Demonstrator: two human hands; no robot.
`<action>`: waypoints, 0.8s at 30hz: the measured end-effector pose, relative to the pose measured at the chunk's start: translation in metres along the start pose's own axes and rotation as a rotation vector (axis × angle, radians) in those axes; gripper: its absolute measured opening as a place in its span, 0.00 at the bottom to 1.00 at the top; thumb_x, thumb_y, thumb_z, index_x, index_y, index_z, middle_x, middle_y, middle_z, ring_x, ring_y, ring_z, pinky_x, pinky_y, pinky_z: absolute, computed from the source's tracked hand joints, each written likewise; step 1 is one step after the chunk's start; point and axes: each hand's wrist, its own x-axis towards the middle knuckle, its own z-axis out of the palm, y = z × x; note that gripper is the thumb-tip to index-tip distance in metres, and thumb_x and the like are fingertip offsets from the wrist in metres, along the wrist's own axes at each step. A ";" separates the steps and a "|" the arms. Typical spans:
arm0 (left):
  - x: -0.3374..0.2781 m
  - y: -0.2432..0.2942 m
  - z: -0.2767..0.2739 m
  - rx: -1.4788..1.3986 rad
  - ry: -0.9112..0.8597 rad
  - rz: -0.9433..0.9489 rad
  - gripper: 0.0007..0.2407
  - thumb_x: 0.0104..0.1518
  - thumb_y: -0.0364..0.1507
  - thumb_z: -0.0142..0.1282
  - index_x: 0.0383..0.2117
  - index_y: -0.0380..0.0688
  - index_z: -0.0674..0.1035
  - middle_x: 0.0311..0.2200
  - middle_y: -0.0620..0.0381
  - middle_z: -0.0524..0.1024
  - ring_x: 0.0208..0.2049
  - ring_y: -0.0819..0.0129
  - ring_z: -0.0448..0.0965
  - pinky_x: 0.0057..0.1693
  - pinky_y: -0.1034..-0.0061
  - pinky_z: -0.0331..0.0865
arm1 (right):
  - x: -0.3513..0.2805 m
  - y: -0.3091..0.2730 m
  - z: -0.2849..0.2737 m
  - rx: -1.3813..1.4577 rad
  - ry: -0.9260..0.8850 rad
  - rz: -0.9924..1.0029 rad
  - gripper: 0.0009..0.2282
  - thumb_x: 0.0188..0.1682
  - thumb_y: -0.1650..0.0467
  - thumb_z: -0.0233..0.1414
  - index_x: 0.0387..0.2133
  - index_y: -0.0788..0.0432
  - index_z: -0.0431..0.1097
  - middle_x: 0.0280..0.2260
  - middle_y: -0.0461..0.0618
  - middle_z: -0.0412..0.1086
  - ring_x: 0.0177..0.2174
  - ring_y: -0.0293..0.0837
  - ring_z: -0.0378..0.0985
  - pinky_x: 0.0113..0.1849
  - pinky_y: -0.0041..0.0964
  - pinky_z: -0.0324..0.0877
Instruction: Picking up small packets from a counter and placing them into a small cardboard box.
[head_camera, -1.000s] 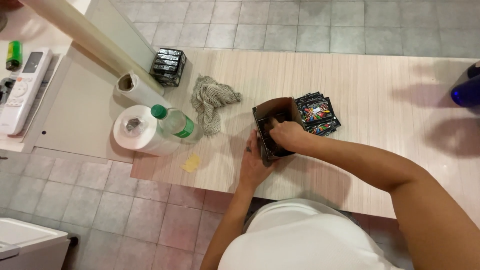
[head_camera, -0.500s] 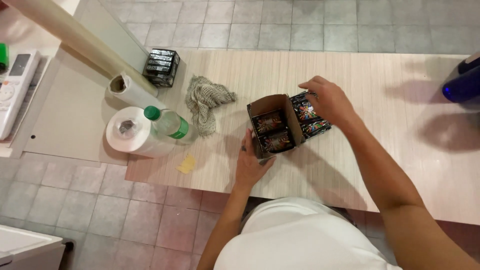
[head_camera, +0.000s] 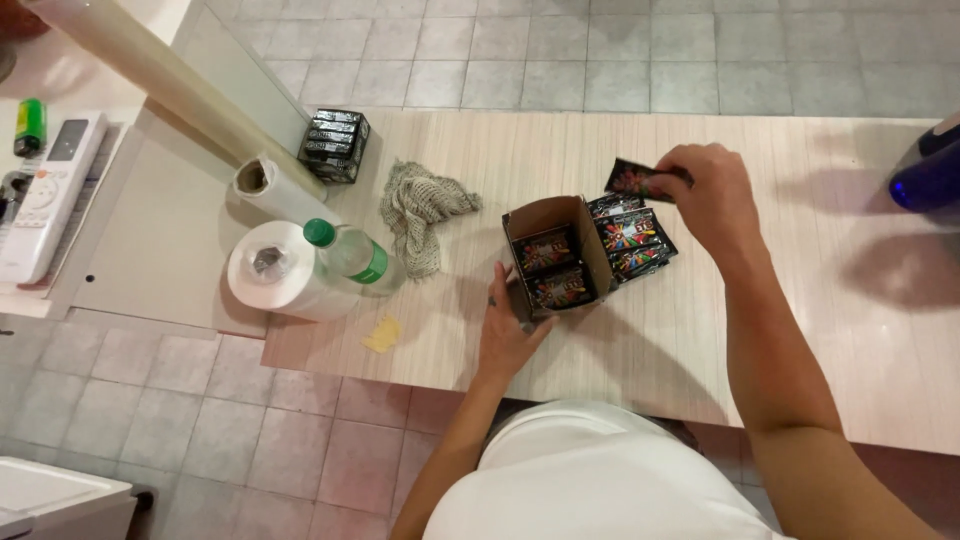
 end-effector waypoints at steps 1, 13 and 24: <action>0.000 0.000 -0.001 0.001 -0.007 -0.004 0.51 0.47 0.34 0.71 0.72 0.38 0.42 0.64 0.36 0.59 0.61 0.40 0.68 0.63 0.51 0.67 | -0.001 -0.021 -0.005 0.002 -0.003 0.007 0.04 0.52 0.68 0.65 0.36 0.48 0.77 0.31 0.42 0.76 0.36 0.48 0.79 0.45 0.41 0.74; 0.001 -0.012 -0.016 -0.184 -0.094 -0.016 0.38 0.59 0.24 0.56 0.71 0.33 0.42 0.62 0.35 0.58 0.63 0.37 0.65 0.66 0.47 0.61 | -0.004 -0.101 0.141 -0.359 -0.633 -0.098 0.08 0.47 0.71 0.58 0.37 0.45 0.78 0.32 0.53 0.78 0.34 0.60 0.84 0.36 0.54 0.79; 0.003 -0.008 -0.019 -0.142 -0.130 -0.025 0.38 0.57 0.20 0.55 0.72 0.36 0.43 0.64 0.38 0.55 0.64 0.41 0.63 0.67 0.51 0.60 | 0.000 -0.088 0.060 -0.145 -0.197 0.055 0.05 0.55 0.66 0.55 0.41 0.47 0.76 0.38 0.43 0.73 0.40 0.50 0.79 0.40 0.45 0.77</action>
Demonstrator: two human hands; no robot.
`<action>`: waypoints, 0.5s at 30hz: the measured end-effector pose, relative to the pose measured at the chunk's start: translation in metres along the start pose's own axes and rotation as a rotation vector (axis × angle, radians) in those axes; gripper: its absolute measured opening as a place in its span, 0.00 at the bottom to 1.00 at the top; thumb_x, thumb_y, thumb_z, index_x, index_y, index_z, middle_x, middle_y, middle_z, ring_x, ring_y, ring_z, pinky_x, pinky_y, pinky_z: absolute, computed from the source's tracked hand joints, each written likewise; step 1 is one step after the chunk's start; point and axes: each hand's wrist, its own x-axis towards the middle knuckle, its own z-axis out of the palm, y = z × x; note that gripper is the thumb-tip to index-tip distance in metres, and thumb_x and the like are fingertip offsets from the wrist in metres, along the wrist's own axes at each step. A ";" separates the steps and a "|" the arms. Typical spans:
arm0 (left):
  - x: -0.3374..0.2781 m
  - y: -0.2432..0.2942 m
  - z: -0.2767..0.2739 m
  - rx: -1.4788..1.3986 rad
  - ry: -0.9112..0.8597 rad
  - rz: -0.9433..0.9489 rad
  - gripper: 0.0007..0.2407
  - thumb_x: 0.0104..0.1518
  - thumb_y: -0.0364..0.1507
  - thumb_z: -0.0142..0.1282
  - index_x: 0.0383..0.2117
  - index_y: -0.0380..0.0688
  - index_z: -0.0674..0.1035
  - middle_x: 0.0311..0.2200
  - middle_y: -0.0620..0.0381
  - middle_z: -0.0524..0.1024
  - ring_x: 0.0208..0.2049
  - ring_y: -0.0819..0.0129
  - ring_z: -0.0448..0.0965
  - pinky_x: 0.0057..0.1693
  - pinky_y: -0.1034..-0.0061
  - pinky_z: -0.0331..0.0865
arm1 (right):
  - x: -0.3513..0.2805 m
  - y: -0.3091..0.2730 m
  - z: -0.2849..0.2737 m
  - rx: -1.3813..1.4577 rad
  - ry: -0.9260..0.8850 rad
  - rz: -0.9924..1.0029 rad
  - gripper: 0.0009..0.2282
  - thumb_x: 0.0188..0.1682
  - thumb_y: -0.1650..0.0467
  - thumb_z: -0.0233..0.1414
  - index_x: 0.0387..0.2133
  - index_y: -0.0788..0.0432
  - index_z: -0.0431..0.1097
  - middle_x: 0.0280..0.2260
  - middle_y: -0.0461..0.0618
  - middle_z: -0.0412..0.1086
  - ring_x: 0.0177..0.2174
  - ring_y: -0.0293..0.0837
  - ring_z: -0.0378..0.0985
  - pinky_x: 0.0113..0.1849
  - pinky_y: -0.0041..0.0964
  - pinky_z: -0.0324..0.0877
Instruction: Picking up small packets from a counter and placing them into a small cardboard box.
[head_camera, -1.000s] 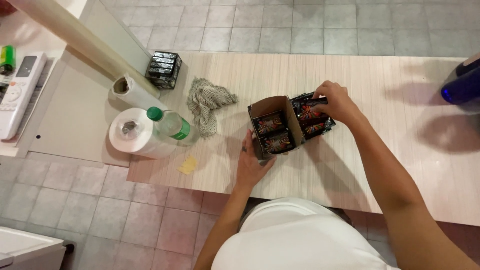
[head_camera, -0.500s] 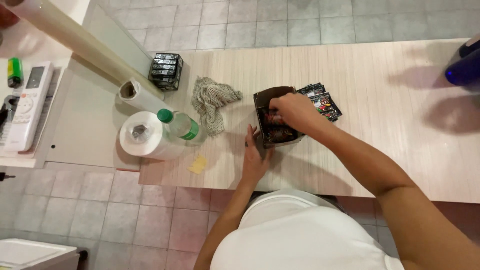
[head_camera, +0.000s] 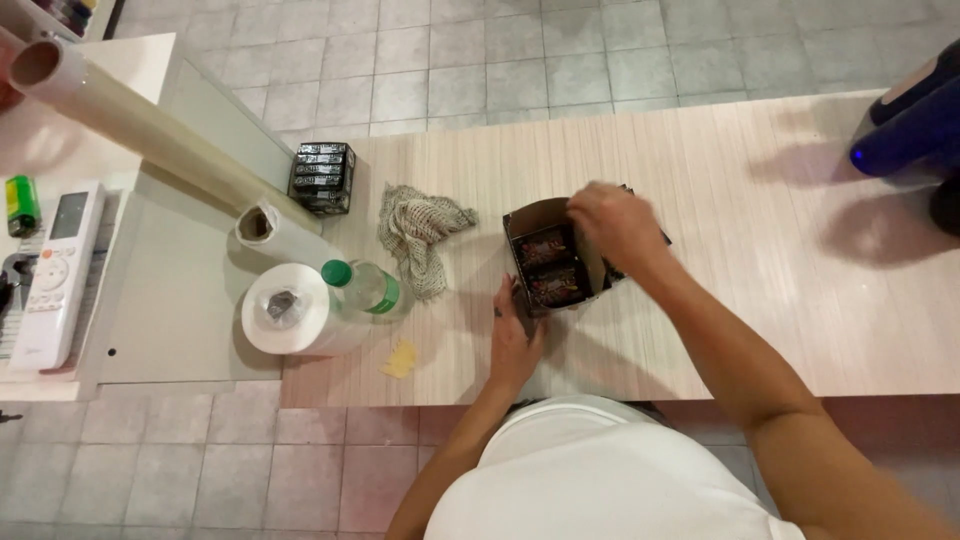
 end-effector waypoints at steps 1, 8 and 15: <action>0.000 -0.001 -0.001 -0.002 0.005 0.004 0.38 0.57 0.20 0.55 0.72 0.36 0.43 0.64 0.38 0.55 0.64 0.41 0.63 0.67 0.51 0.60 | 0.003 0.023 0.001 -0.004 0.003 -0.004 0.05 0.55 0.66 0.55 0.41 0.47 0.76 0.38 0.43 0.73 0.40 0.50 0.79 0.40 0.45 0.77; 0.003 -0.002 -0.001 -0.009 -0.005 -0.033 0.40 0.59 0.26 0.59 0.71 0.35 0.42 0.65 0.37 0.54 0.65 0.42 0.61 0.68 0.51 0.59 | 0.009 0.107 0.035 -0.239 -0.336 0.191 0.21 0.35 0.57 0.68 0.41 0.48 0.77 0.41 0.48 0.72 0.46 0.57 0.75 0.49 0.54 0.68; 0.004 0.008 -0.003 -0.037 -0.016 -0.078 0.42 0.58 0.29 0.61 0.71 0.34 0.41 0.65 0.34 0.54 0.66 0.40 0.59 0.68 0.51 0.58 | -0.002 0.096 -0.016 -0.045 -0.207 0.239 0.07 0.45 0.64 0.64 0.34 0.45 0.75 0.32 0.38 0.77 0.47 0.49 0.71 0.54 0.49 0.53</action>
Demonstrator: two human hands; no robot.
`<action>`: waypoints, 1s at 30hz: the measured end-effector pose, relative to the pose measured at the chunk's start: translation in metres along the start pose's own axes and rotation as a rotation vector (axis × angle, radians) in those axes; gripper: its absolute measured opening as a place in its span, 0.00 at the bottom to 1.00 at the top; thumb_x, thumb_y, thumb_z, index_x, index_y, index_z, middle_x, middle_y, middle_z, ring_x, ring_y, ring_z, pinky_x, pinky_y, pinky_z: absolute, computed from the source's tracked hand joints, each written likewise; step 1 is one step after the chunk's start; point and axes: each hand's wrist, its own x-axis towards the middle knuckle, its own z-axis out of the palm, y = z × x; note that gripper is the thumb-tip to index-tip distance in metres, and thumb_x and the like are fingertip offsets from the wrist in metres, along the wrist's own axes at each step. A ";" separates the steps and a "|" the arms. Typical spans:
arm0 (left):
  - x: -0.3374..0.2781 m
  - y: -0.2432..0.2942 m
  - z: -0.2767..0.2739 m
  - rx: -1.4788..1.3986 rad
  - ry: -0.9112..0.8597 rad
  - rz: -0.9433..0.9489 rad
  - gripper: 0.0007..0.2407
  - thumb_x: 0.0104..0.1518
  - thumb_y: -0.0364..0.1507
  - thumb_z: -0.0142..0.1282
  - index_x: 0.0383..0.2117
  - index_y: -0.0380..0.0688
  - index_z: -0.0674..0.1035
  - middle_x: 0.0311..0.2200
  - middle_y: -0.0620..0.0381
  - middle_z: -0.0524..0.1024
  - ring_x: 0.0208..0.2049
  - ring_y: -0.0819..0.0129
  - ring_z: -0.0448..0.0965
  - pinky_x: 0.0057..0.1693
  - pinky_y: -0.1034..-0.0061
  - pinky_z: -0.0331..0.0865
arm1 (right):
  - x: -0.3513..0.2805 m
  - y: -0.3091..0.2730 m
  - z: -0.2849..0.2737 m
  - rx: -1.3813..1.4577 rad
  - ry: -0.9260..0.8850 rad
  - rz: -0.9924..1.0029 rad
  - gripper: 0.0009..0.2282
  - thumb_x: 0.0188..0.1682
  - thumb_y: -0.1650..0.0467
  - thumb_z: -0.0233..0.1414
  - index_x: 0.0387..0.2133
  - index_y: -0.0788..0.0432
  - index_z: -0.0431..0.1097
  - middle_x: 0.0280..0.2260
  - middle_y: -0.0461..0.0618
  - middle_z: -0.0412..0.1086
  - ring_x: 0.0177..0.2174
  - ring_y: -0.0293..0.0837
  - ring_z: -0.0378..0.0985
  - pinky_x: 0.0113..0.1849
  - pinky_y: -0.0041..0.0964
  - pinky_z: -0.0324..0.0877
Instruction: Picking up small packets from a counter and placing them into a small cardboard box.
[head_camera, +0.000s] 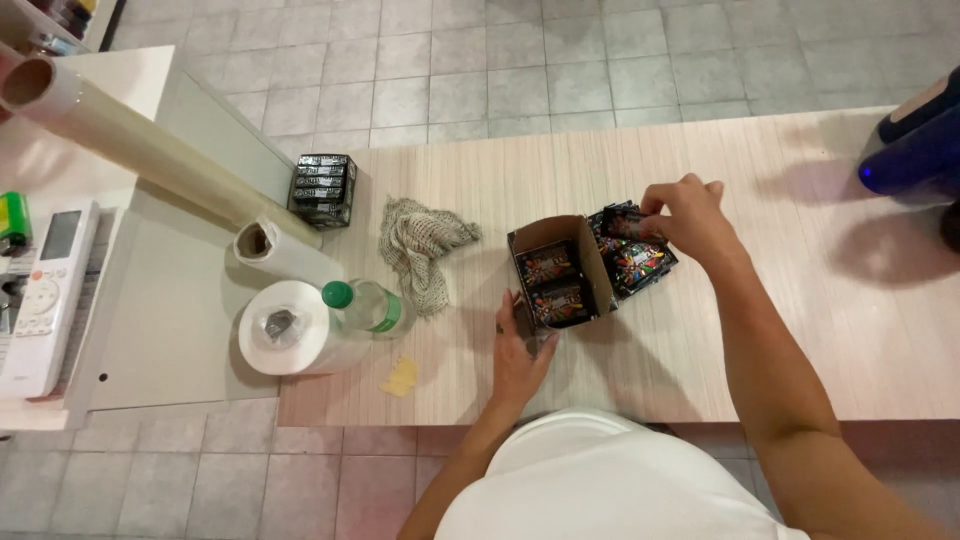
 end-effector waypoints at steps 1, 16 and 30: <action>0.006 -0.002 0.001 0.001 0.003 0.002 0.42 0.58 0.29 0.61 0.71 0.34 0.41 0.65 0.34 0.54 0.66 0.40 0.59 0.68 0.51 0.58 | -0.001 -0.009 -0.017 0.000 0.002 -0.002 0.07 0.45 0.64 0.64 0.34 0.45 0.75 0.32 0.38 0.77 0.47 0.49 0.71 0.54 0.49 0.53; 0.002 -0.010 0.003 -0.066 0.061 0.097 0.42 0.56 0.26 0.61 0.71 0.31 0.42 0.63 0.34 0.56 0.64 0.39 0.62 0.67 0.46 0.58 | 0.037 -0.115 0.092 -0.286 0.067 -0.455 0.03 0.47 0.70 0.55 0.25 0.47 0.74 0.23 0.45 0.76 0.26 0.53 0.83 0.30 0.46 0.78; 0.003 -0.019 0.003 -0.037 0.058 0.097 0.43 0.55 0.28 0.64 0.72 0.34 0.44 0.64 0.37 0.57 0.66 0.44 0.60 0.69 0.51 0.55 | 0.038 -0.055 0.013 0.160 0.159 -0.185 0.07 0.50 0.68 0.61 0.41 0.49 0.78 0.38 0.45 0.79 0.40 0.55 0.82 0.42 0.53 0.75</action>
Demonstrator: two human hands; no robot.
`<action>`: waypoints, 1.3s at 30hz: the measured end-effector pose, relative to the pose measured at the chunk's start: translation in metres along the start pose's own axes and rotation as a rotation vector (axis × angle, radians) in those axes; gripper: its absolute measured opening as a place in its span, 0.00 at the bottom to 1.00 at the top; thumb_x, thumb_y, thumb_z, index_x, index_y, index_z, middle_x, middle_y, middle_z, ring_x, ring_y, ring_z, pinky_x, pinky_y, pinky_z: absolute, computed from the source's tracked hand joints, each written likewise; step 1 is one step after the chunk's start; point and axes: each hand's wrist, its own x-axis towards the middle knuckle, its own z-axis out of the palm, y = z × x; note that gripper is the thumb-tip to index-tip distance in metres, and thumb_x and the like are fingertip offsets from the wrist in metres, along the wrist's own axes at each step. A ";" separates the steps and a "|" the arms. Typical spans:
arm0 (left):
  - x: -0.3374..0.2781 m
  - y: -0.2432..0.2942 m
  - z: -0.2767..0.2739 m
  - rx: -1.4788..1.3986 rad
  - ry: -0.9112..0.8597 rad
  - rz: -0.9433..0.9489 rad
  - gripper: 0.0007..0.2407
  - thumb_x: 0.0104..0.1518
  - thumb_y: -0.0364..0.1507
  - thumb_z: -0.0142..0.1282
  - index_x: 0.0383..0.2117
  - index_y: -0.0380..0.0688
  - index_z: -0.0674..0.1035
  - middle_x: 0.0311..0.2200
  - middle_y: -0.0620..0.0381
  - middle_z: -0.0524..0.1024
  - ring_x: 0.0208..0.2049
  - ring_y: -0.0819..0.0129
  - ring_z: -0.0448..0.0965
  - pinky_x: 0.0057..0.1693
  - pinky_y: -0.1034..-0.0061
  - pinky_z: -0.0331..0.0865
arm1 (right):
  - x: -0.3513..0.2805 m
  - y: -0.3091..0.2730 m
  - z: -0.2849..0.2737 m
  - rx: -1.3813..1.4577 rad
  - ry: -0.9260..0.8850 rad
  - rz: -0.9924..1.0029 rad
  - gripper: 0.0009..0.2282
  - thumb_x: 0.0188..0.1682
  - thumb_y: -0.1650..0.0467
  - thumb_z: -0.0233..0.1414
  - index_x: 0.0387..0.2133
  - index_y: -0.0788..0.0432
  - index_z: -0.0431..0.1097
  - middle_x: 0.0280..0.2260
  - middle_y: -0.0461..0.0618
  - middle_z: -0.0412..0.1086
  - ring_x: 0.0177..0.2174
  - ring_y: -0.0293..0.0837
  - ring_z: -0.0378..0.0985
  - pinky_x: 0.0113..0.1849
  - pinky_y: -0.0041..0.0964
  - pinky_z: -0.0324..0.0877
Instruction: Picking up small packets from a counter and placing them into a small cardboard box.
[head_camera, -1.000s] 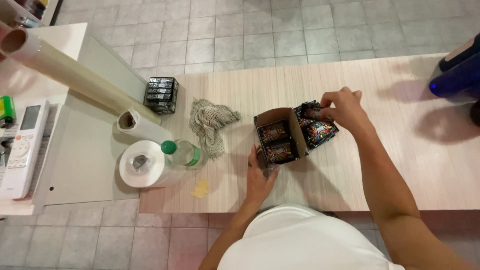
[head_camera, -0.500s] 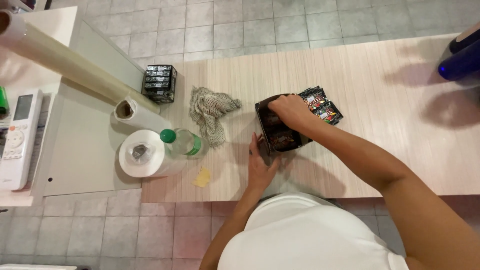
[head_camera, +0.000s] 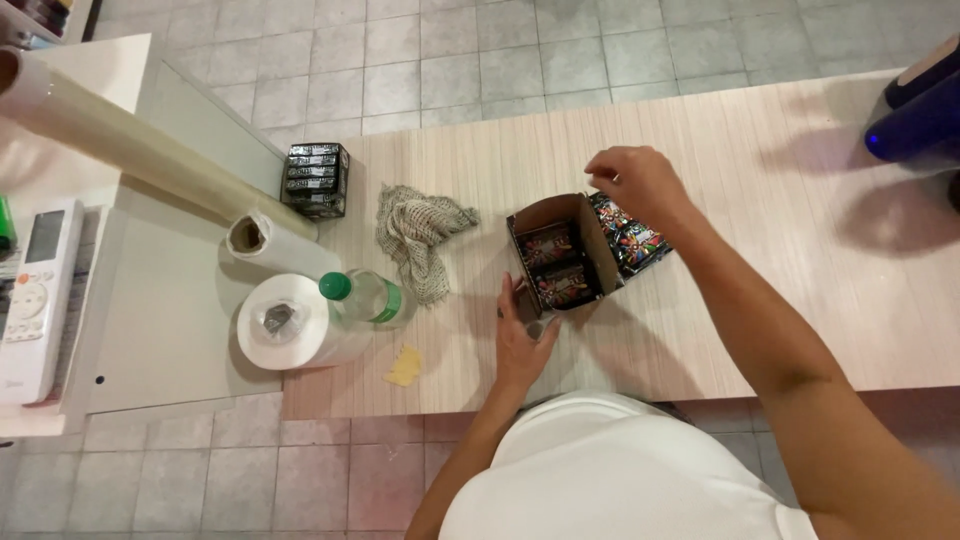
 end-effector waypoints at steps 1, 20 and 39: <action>0.001 0.002 0.000 -0.002 0.000 -0.002 0.43 0.55 0.28 0.64 0.72 0.34 0.44 0.64 0.37 0.57 0.66 0.44 0.60 0.69 0.51 0.55 | 0.002 0.015 0.003 -0.001 -0.002 0.001 0.07 0.50 0.68 0.61 0.41 0.49 0.78 0.38 0.45 0.79 0.40 0.55 0.82 0.42 0.53 0.75; 0.002 0.021 -0.003 -0.037 -0.037 -0.081 0.41 0.58 0.29 0.61 0.72 0.35 0.42 0.63 0.37 0.56 0.65 0.42 0.62 0.68 0.51 0.57 | -0.032 -0.072 -0.062 0.070 0.079 -0.079 0.08 0.50 0.66 0.63 0.42 0.45 0.74 0.35 0.45 0.79 0.40 0.53 0.80 0.45 0.50 0.72; 0.002 0.010 -0.002 -0.009 -0.027 -0.066 0.43 0.57 0.27 0.63 0.72 0.36 0.41 0.63 0.38 0.57 0.64 0.43 0.64 0.69 0.52 0.58 | -0.033 -0.003 -0.001 -0.188 0.130 -0.107 0.01 0.55 0.67 0.56 0.38 0.45 0.72 0.34 0.46 0.70 0.39 0.52 0.78 0.39 0.48 0.75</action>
